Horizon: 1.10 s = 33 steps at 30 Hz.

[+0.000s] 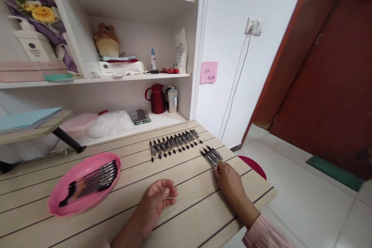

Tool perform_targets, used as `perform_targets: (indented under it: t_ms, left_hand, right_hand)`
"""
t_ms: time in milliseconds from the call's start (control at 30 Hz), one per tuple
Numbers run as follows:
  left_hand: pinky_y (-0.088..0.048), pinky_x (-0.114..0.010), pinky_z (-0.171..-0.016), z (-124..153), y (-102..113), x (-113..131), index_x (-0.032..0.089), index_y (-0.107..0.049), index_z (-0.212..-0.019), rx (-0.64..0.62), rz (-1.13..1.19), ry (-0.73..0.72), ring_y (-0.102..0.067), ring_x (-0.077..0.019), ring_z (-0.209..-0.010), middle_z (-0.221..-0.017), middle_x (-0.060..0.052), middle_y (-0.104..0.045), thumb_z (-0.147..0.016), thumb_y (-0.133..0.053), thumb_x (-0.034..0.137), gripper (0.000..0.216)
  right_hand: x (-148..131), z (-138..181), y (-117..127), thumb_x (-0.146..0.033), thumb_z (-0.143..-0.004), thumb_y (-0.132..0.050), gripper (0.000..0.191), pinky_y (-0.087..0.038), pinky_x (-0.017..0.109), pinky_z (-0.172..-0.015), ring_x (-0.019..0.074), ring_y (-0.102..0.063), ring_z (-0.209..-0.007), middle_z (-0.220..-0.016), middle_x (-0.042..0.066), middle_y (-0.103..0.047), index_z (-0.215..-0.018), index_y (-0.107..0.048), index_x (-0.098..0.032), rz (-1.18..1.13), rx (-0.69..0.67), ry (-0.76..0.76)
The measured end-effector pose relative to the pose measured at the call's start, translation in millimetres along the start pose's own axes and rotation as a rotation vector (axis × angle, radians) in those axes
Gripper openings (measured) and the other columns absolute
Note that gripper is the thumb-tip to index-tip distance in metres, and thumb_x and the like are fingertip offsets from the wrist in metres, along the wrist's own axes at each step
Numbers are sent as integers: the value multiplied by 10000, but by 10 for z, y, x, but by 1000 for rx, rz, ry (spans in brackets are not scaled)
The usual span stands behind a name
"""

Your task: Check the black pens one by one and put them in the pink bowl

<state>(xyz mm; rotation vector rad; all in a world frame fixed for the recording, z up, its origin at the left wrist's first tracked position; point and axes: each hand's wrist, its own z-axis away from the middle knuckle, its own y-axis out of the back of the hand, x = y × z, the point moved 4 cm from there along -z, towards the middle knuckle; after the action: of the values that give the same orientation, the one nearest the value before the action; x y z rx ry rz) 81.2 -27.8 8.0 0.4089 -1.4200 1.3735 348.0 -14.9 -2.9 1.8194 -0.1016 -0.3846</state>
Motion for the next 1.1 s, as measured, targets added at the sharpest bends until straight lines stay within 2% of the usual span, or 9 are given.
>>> perform_targets:
  t_ms: [367, 700, 1100]
  left_hand:
    - [-422, -315, -765, 15, -25, 13, 159, -650, -842, 10, 6, 0, -597, -166, -761, -810, -66, -657, -670, -679, 217, 183]
    - [-428, -311, -756, 7, -4, 4, 162, -643, -846, 2, -1, 0, -596, -164, -768, -811, -63, -654, -694, -657, 210, 160]
    - [-433, -310, -757, 0, 5, -5, 161, -643, -846, 0, -6, -4, -596, -163, -766, -815, -66, -653, -678, -672, 226, 182]
  right_hand:
    - [-15, 10, 28, -291, -809, -430, 185, -389, 282, -638, 195, -591, -765, -835, 87, -614, -849, -559, -165, -23, -14, -53]
    - [-9, -10, -11, -249, -822, -402, 180, -386, 282, -624, 195, -596, -759, -849, 88, -617, -844, -556, -158, 25, -12, -44]
    - [-29, 5, 41, -311, -798, -436, 191, -391, 284, -599, 200, -597, -721, -773, 87, -617, -811, -562, -168, -4, 7, -77]
